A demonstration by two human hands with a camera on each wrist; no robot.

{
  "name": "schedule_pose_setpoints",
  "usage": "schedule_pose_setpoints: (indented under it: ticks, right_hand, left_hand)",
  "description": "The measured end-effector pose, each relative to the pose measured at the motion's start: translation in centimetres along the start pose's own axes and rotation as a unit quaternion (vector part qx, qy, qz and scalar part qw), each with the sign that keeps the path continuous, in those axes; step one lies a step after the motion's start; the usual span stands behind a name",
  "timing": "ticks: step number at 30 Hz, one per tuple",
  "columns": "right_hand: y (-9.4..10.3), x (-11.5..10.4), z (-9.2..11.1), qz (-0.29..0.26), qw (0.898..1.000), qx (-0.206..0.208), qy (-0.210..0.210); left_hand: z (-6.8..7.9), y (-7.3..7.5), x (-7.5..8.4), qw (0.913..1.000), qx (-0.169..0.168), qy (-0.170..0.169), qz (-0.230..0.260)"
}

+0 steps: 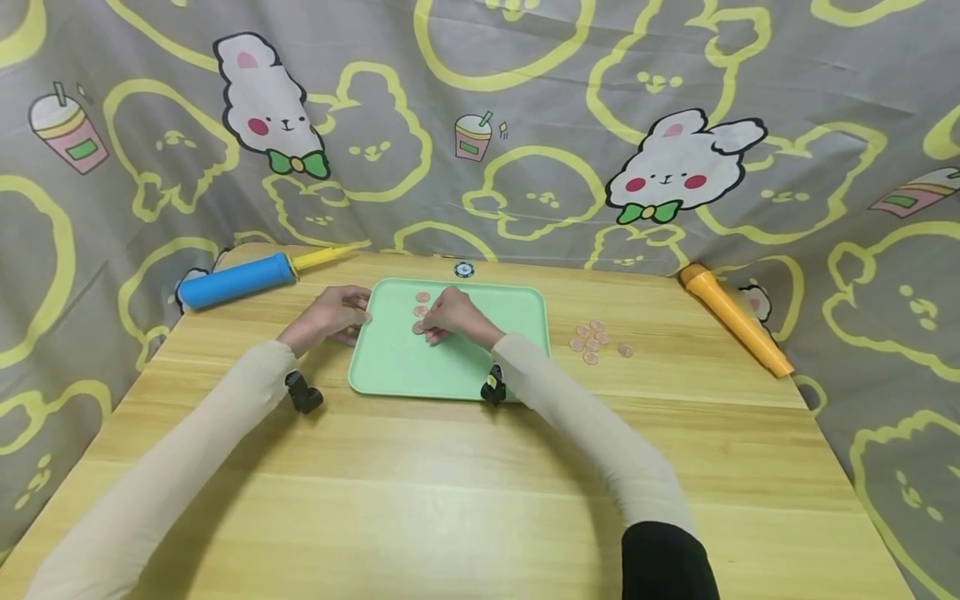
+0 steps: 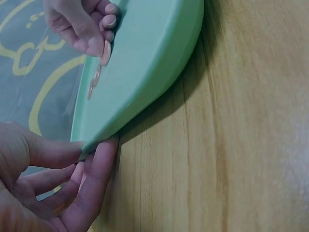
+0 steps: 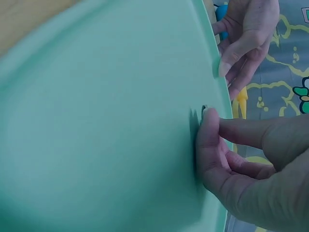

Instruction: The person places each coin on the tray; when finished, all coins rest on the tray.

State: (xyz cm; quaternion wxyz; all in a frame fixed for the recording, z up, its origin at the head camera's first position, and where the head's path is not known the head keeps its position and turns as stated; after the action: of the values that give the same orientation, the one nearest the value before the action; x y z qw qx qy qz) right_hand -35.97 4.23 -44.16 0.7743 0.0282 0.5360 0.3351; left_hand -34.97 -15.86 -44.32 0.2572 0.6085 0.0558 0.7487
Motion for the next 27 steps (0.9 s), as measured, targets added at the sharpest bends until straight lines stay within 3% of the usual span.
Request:
schedule_pose_setpoints:
  ticks: [11,18,27]
  right_hand:
    - [-0.3,-0.3,0.2,-0.009,1.0,-0.002,0.004]
    - [0.9,-0.4,1.1,0.05,0.999,0.006,0.003]
    - [2.9,-0.7,1.6,0.118,0.991,-0.039,0.046]
  left_hand:
    - [0.1,0.0,0.0,1.0,0.003,-0.001,0.004]
    - [0.1,-0.4,-0.2,1.0,-0.003,-0.005,0.003]
    - [0.2,0.0,0.2,0.9999,0.002,-0.012,-0.004]
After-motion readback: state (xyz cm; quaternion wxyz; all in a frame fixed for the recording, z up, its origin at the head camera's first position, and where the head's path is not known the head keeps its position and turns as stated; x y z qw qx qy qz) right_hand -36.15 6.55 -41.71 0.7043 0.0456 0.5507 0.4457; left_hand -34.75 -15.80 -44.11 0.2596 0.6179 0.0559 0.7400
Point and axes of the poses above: each hand's wrist, its own z-axis away from the middle knuckle, its own y-axis out of the back of the hand, x = y × z, the point moved 8 cm from there along -z, towards the middle knuckle, and after that the axes turned 6 degrees about -y, right-handed, at the moved point
